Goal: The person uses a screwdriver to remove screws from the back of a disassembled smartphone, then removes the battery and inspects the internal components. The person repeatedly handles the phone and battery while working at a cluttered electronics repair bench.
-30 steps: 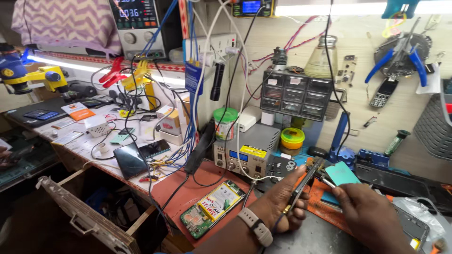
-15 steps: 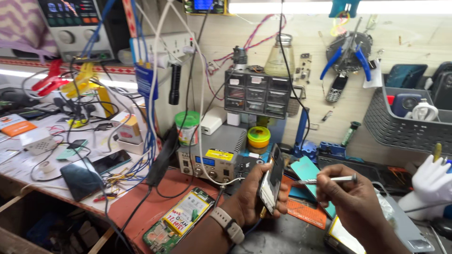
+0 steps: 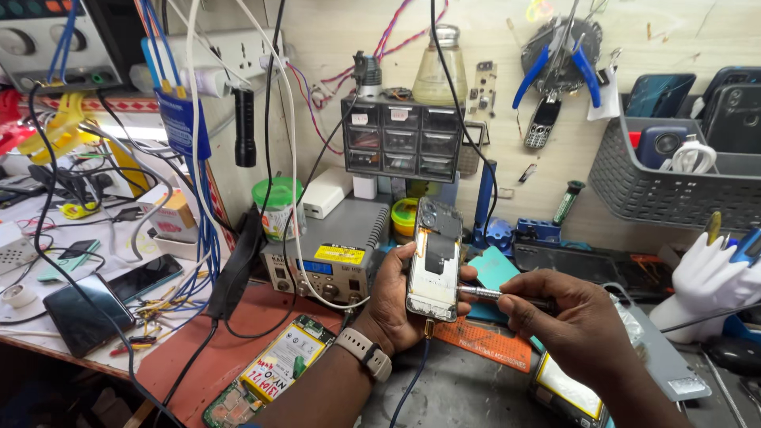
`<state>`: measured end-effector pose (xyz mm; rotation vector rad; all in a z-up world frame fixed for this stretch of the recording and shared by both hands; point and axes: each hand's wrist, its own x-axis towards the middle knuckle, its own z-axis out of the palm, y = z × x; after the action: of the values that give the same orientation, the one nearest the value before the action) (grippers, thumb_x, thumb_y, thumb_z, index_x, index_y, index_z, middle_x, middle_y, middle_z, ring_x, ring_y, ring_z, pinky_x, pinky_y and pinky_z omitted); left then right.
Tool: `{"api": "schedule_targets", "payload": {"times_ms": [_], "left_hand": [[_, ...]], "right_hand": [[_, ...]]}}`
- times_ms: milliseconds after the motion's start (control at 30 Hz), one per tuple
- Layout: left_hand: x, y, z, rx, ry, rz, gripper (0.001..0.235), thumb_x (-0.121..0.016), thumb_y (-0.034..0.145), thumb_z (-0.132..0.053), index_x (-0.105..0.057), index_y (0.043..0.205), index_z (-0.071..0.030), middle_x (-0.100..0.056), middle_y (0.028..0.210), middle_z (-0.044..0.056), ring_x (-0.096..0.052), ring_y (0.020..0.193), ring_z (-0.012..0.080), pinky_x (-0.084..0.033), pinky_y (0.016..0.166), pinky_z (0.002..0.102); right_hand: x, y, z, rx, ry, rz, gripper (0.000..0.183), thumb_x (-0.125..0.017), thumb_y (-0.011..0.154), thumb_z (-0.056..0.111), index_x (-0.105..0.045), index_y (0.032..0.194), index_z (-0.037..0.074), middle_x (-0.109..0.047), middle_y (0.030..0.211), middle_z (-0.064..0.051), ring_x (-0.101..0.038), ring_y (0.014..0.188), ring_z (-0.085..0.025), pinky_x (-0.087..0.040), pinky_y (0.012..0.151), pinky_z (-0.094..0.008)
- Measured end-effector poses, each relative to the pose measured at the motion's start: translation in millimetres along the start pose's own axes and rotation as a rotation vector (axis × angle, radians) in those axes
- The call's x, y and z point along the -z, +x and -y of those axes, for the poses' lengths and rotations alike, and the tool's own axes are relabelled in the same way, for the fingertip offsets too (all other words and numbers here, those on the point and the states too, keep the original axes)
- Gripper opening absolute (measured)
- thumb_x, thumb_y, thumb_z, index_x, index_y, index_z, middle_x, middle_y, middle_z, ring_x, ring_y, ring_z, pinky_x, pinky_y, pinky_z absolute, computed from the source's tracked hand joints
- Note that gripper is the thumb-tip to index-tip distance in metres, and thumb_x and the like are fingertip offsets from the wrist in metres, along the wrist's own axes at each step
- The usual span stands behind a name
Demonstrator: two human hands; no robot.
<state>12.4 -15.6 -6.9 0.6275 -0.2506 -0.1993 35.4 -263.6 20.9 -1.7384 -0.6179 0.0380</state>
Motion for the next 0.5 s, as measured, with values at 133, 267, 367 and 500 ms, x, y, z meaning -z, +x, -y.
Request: {"api": "schedule_targets", "payload": {"times_ms": [133, 267, 367, 500], "left_hand": [[-7, -3, -2, -0.045, 0.005, 0.033, 0.068, -0.043, 0.099, -0.058, -0.059, 0.133, 0.0, -0.071, 0.118, 0.022, -0.074, 0.096, 0.0341, -0.065, 0.083, 0.044], [-13, -7, -7, -0.088, -0.003, 0.067, 0.073, -0.046, 0.097, -0.058, -0.058, 0.134, 0.004, -0.071, 0.118, 0.023, -0.075, 0.096, 0.0326, -0.065, 0.081, 0.043], [-14, -9, -9, -0.116, 0.011, 0.054, 0.075, -0.046, 0.096, -0.058, -0.058, 0.134, 0.006, -0.071, 0.117, 0.023, -0.075, 0.095, 0.0326, -0.065, 0.081, 0.043], [-14, -9, -8, -0.134, 0.025, 0.04, 0.076, -0.046, 0.097, -0.058, -0.058, 0.133, 0.007, -0.072, 0.117, 0.024, -0.075, 0.094, 0.0324, -0.065, 0.081, 0.042]], "right_hand": [[-5, -5, 1, 0.075, -0.156, 0.009, 0.018, -0.079, 0.086, 0.014, -0.079, 0.097, 0.0, -0.075, 0.076, -0.007, -0.065, 0.068, -0.011, -0.053, 0.059, -0.028], [-9, -7, 13, 0.119, -0.243, -0.017, 0.017, -0.078, 0.084, 0.018, -0.08, 0.09, 0.002, -0.078, 0.078, -0.004, -0.069, 0.072, -0.01, -0.058, 0.063, -0.027], [-12, -10, 24, 0.073, -0.336, -0.048, 0.017, -0.077, 0.082, 0.02, -0.08, 0.089, 0.004, -0.076, 0.08, -0.005, -0.071, 0.07, -0.01, -0.058, 0.063, -0.028], [-16, -12, 34, 0.141, -0.394, -0.062, 0.018, -0.077, 0.081, 0.021, -0.08, 0.089, 0.005, -0.076, 0.079, -0.005, -0.073, 0.069, -0.011, -0.058, 0.062, -0.028]]}}
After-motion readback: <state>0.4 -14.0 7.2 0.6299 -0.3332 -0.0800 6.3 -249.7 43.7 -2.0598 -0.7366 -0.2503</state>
